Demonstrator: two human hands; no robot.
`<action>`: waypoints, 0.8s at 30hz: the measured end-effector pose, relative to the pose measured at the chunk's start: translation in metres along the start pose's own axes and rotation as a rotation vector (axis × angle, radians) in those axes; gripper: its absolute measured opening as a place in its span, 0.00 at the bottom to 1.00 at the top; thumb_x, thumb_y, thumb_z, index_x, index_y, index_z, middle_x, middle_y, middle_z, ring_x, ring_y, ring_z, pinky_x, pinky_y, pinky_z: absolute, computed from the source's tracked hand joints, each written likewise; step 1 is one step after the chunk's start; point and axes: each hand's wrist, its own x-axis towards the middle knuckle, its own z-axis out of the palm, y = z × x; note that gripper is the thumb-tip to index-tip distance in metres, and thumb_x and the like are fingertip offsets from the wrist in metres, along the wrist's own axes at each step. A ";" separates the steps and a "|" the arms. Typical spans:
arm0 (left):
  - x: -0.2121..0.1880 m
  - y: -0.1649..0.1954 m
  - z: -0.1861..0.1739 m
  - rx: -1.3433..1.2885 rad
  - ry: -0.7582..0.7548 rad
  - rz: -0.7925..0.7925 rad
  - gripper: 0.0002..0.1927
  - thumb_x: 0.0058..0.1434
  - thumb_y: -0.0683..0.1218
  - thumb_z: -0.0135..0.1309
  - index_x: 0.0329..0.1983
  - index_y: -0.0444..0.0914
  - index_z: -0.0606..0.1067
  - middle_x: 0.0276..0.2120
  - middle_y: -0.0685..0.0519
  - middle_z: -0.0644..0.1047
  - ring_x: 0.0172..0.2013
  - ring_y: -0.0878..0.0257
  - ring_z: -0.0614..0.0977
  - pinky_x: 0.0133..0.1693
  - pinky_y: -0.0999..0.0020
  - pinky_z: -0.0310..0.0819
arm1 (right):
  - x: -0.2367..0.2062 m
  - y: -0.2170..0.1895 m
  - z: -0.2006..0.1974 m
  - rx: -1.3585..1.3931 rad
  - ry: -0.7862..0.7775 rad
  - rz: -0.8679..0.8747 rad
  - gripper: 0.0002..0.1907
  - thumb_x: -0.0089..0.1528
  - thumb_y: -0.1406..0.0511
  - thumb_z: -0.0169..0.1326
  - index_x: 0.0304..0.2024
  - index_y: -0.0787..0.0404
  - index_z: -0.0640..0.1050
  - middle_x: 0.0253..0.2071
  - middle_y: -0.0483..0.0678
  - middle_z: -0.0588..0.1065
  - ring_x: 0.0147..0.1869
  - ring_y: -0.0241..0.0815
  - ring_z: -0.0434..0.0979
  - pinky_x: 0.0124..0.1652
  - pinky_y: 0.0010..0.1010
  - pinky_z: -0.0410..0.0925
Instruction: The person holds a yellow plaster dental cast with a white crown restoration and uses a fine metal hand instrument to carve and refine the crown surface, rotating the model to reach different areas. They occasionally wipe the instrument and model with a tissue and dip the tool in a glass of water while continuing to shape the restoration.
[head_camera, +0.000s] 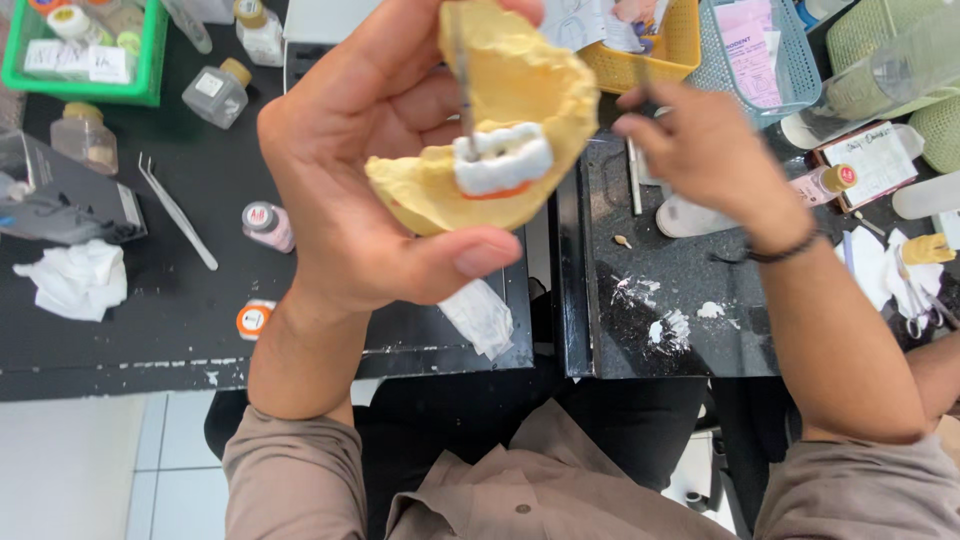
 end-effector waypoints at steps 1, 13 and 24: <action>-0.004 0.004 -0.002 0.003 -0.004 -0.001 0.54 0.57 0.48 0.76 0.75 0.22 0.56 0.66 0.37 0.70 0.59 0.59 0.77 0.64 0.64 0.80 | 0.012 -0.003 0.021 -0.163 -0.026 -0.089 0.13 0.70 0.60 0.59 0.53 0.59 0.77 0.36 0.56 0.80 0.38 0.48 0.80 0.39 0.40 0.72; -0.021 0.038 -0.018 0.133 -0.098 0.070 0.53 0.54 0.45 0.80 0.72 0.22 0.57 0.64 0.37 0.73 0.57 0.57 0.80 0.62 0.64 0.84 | 0.045 -0.026 0.058 0.082 0.013 -0.463 0.21 0.70 0.59 0.59 0.62 0.59 0.72 0.57 0.54 0.75 0.60 0.50 0.76 0.58 0.42 0.71; -0.027 0.036 -0.017 0.174 -0.086 0.104 0.52 0.54 0.45 0.81 0.71 0.22 0.60 0.60 0.40 0.73 0.56 0.59 0.80 0.60 0.66 0.84 | 0.013 -0.032 0.042 0.420 -0.117 -0.507 0.29 0.71 0.58 0.57 0.71 0.58 0.66 0.68 0.50 0.70 0.71 0.46 0.71 0.68 0.39 0.68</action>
